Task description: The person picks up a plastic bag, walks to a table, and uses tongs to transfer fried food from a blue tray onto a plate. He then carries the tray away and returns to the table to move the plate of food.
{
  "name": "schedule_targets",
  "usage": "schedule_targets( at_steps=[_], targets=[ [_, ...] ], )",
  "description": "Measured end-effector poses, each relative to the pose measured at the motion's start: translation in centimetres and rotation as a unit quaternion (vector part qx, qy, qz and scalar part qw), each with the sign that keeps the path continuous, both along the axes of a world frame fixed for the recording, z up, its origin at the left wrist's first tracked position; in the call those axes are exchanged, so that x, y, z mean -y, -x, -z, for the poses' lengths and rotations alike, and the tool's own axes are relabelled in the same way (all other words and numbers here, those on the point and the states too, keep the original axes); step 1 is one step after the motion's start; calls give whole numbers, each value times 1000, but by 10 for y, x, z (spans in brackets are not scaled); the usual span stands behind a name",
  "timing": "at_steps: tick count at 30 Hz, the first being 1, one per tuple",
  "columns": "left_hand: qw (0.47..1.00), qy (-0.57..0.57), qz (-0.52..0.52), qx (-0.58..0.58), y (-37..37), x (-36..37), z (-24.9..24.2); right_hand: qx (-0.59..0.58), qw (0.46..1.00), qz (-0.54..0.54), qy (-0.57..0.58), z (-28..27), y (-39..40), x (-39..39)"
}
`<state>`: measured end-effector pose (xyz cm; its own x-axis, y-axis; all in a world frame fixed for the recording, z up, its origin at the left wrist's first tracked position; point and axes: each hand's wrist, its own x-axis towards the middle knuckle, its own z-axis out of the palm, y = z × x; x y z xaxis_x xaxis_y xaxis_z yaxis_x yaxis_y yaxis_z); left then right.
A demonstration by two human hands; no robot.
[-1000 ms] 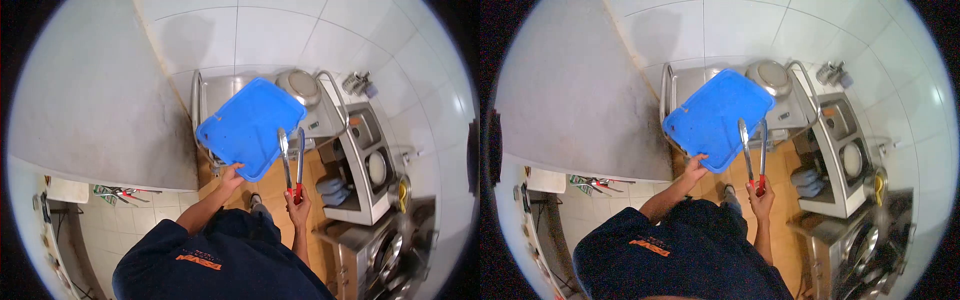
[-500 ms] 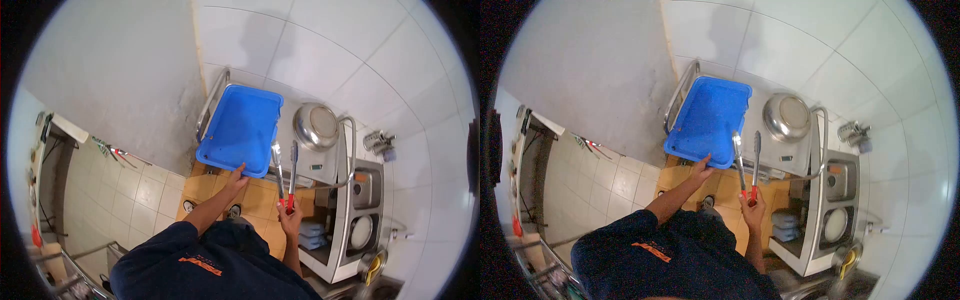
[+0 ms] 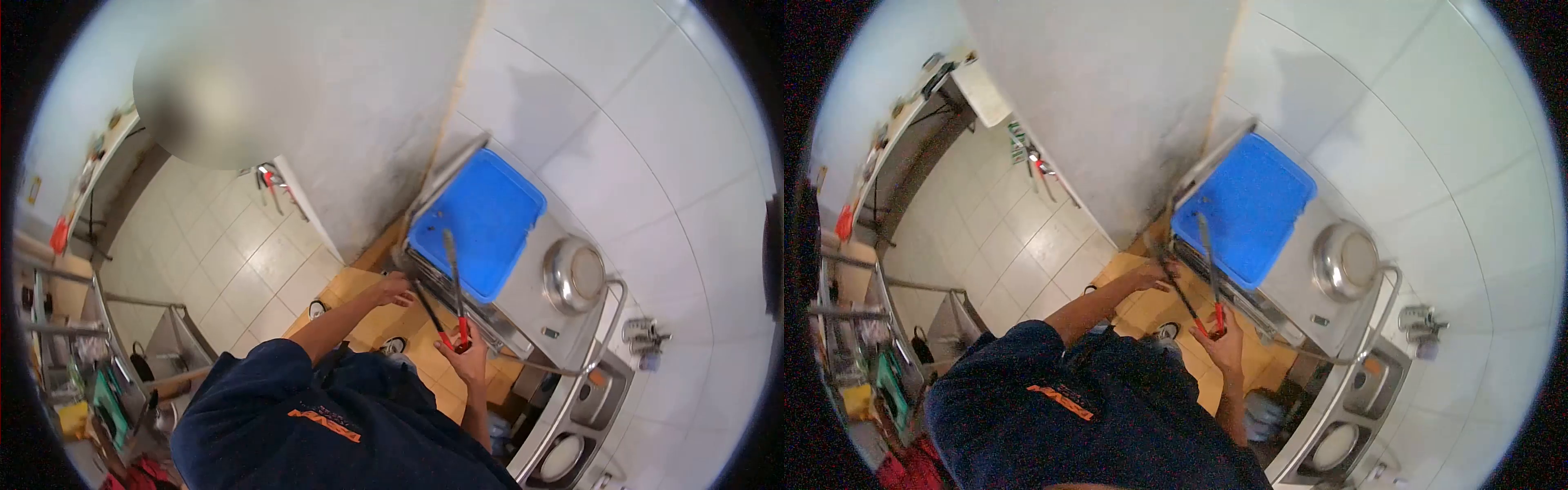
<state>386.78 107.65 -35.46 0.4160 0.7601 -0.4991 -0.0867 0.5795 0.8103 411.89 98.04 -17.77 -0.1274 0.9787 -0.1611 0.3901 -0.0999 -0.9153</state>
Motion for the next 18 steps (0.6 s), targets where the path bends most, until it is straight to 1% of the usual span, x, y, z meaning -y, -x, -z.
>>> schedule_targets(
  at_steps=[2, 3, 4, 5, 6, 8, 9, 12, 13, 16, 17, 18],
  targets=[
    [998, 33, -43, 31, 48, 11, 6, 29, 997, -73, 21, -17, 28, -22],
    [987, 117, -100, 56, 72, 16, -1, 45, 993, -108, 32, -22, 44, -30],
    [964, 200, -153, 83, 95, 20, -7, 43, 989, -139, 27, -22, 62, -38],
    [955, 214, -195, 62, 116, 23, -12, 40, 985, -168, 22, -19, 82, -45],
    [952, 199, -214, 86, 141, 31, -17, 37, 980, -195, 16, -16, 103, -51],
    [944, 168, -251, 134, 194, 50, -25, 35, 972, -230, -33, -14, 152, -61],
    [940, 160, -268, 135, 217, 56, -34, 32, 967, -245, -58, -15, 179, -66],
    [925, 153, -328, 115, 292, 78, -27, 96, 962, -252, -38, -24, 263, -78],
    [917, 165, -346, 111, 318, 85, -27, 69, 963, -251, -68, -20, 290, -83],
    [894, 174, -399, 107, 393, 105, -19, 58, 957, -223, -178, -8, 376, -100],
    [884, 175, -422, 95, 417, 112, -18, 57, 957, -226, -170, -5, 402, -110],
    [874, 177, -444, 85, 438, 120, -18, 82, 950, -234, -191, -6, 427, -119]
  ],
)
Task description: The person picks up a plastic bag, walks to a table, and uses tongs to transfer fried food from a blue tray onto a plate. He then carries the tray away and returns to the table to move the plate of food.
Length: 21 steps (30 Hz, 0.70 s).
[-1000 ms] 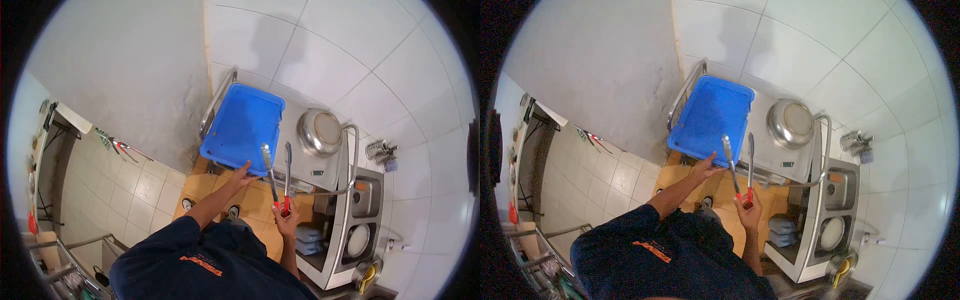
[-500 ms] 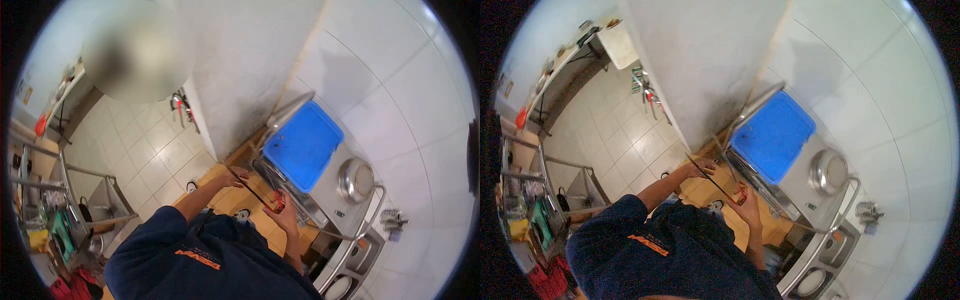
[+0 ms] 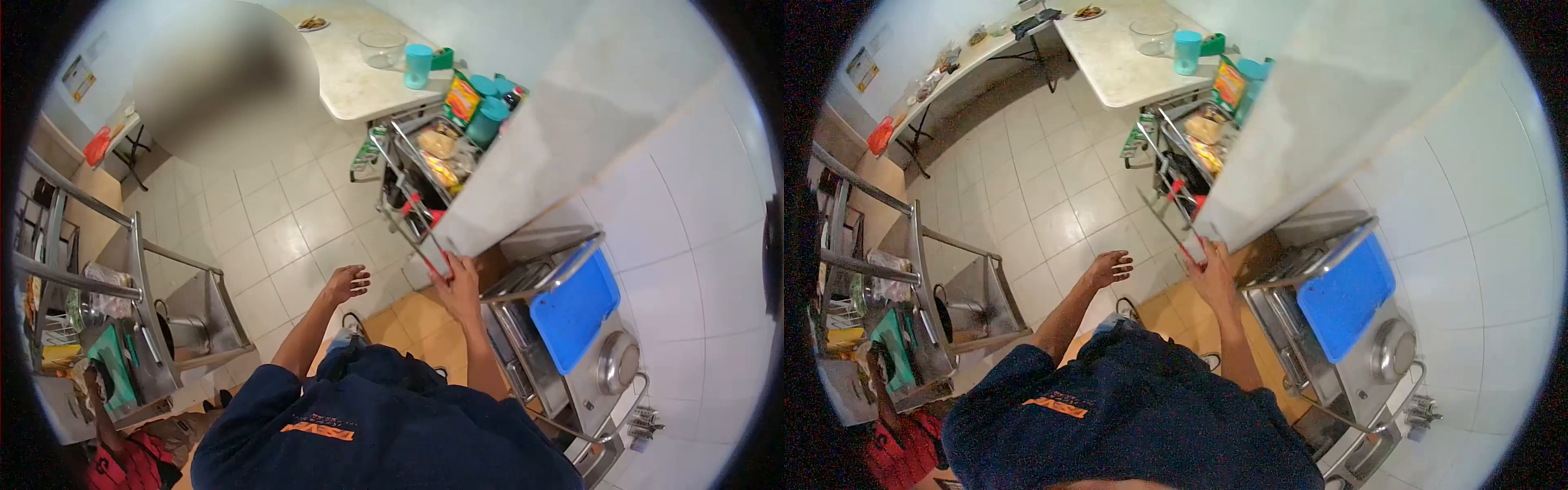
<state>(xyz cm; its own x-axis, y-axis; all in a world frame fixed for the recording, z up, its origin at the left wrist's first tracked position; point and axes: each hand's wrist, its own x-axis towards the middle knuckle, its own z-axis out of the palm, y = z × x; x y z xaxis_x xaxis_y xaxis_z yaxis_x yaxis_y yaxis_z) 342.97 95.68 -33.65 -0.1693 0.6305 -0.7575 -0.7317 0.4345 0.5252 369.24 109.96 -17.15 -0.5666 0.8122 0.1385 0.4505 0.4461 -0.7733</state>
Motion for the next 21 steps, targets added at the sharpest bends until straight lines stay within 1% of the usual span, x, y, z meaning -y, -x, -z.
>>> schedule_targets(
  at_steps=[2, 4, 5, 8, 11, 12, 13, 16, 20, 21],
  targets=[
    [999, 12, -32, -19, 41, 6, -4, 40, 998, -12, -55, -7, 46, -22],
    [998, 25, -47, -36, 77, 17, -12, 33, 997, -7, -70, -16, 83, -42],
    [998, 22, -42, -39, 94, 19, -16, 28, 997, -2, -76, -18, 100, -50],
    [996, -3, -55, -68, 133, 18, -26, 82, 983, 19, -161, -19, 140, -75],
    [996, -17, -66, -58, 166, 8, -24, 149, 977, 8, -152, -8, 177, -103],
    [996, -24, -68, -54, 175, 3, -30, 169, 974, 9, -153, -5, 190, -113],
    [996, -31, -64, -58, 182, -1, -35, 204, 971, -5, -128, -3, 202, -124],
    [996, -40, -52, -54, 206, -22, -46, 244, 964, 12, -107, 13, 237, -144],
    [996, -40, -34, -68, 247, -57, -49, 316, 935, -6, -161, 38, 280, -174],
    [996, -46, -33, -67, 260, -65, -46, 344, 932, -3, -114, 35, 295, -181]
  ],
)
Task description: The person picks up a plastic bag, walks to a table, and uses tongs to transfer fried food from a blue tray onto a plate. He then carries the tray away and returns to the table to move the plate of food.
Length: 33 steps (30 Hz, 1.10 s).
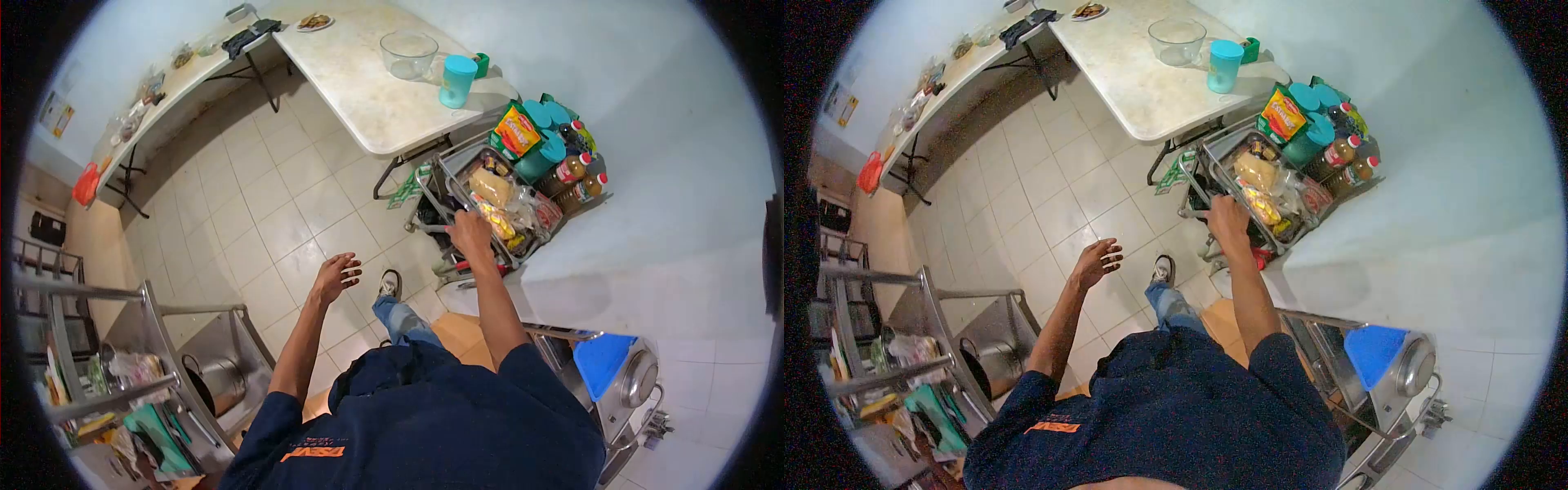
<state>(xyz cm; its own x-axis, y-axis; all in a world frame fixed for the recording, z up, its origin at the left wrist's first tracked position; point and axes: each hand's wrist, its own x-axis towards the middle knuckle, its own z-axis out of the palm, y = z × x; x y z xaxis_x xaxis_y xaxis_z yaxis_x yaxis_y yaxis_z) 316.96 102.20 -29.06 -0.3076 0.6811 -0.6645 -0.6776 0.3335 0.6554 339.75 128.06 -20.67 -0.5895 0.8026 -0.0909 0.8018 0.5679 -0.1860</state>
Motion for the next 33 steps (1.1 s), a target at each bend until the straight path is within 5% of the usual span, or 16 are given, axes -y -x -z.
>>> schedule_targets(
  at_steps=[8, 17, 26, 30, 33],
  targets=[
    [999, 29, 25, -15, 95, -68, -1, 81, 992, -18, 91, 70, 50, -62],
    [997, 29, 75, -2, 162, -151, -6, 21, 976, 83, 200, 115, 58, -48],
    [990, 36, 139, 5, 281, -227, -11, 81, 957, 234, 151, 69, 126, -46],
    [988, -18, 149, -20, 368, -253, -16, -82, 976, 199, 24, 68, 184, -59],
    [985, -16, 162, -55, 421, -276, -23, -176, 966, 182, 55, 51, 244, -70]
  ],
)
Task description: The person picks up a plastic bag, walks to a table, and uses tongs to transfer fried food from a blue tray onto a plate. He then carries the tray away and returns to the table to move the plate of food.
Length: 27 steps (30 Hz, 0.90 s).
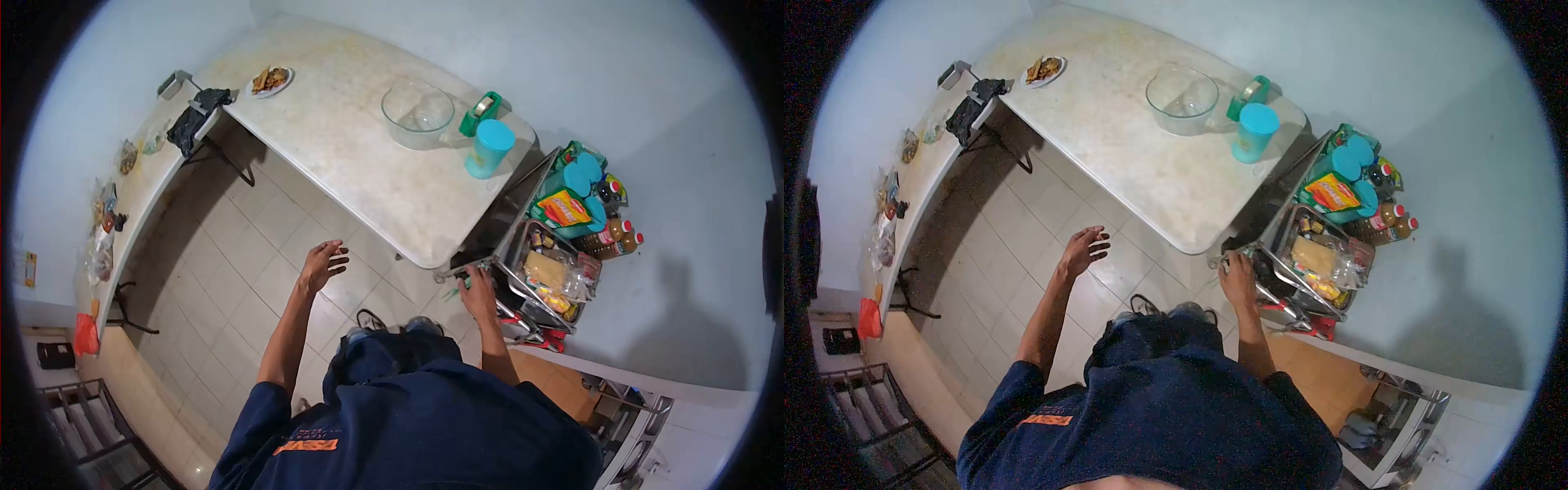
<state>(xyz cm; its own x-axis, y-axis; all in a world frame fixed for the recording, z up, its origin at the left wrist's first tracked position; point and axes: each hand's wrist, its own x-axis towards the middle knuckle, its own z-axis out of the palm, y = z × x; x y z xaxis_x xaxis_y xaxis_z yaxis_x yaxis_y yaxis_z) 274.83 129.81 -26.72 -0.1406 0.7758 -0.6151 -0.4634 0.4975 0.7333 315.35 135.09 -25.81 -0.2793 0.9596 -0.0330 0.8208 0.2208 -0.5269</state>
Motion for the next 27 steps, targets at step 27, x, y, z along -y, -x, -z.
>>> schedule_targets(
  at_steps=[27],
  targets=[
    [990, -10, 27, -138, 264, -246, -43, -590, 650, 347, 330, 47, 284, -317]
  ],
)
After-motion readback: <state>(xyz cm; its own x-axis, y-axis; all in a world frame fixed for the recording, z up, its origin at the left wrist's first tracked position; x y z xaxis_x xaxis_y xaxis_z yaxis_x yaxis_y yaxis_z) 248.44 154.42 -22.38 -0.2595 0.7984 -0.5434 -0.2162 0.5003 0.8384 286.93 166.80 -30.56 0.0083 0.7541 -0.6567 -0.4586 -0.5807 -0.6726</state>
